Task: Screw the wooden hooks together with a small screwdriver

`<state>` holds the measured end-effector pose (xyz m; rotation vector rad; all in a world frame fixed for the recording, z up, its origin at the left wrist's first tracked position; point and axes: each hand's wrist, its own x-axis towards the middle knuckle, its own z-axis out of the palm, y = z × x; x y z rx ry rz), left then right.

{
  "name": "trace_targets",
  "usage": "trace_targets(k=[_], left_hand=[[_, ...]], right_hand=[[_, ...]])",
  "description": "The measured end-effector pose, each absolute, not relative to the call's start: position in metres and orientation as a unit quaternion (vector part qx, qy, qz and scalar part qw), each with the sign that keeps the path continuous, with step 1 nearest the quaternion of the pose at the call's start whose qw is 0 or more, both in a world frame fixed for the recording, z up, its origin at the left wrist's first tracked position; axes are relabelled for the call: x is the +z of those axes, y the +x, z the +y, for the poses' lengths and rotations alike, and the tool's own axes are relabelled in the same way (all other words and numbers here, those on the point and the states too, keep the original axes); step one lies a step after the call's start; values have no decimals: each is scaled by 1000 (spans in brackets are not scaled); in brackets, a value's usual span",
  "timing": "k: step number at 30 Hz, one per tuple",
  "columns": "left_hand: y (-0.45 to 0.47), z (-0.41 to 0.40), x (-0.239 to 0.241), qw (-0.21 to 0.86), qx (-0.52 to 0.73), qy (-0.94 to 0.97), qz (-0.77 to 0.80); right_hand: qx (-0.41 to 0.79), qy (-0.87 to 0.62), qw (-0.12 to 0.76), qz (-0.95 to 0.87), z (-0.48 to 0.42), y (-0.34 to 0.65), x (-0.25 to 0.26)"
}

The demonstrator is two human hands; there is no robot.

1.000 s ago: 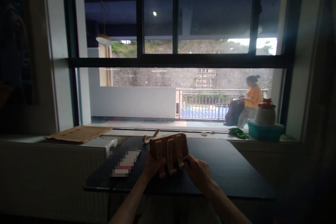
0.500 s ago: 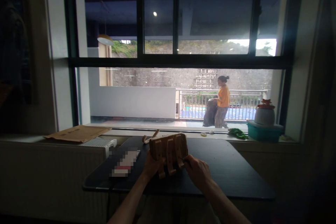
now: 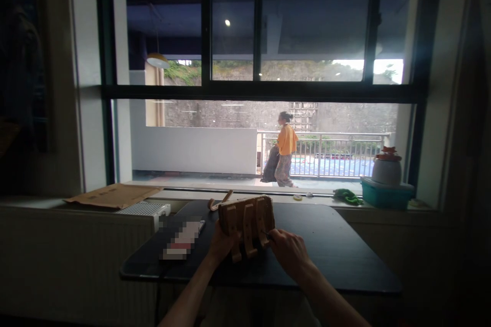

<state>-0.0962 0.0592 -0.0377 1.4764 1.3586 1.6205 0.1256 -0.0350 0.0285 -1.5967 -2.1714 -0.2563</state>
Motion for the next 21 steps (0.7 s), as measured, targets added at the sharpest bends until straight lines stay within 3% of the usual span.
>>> trace_targets(k=[21], left_hand=[[-97,61,-40,291,613,549,487]], right_hand=[[-95,-588,216,-774,-32,123,27]])
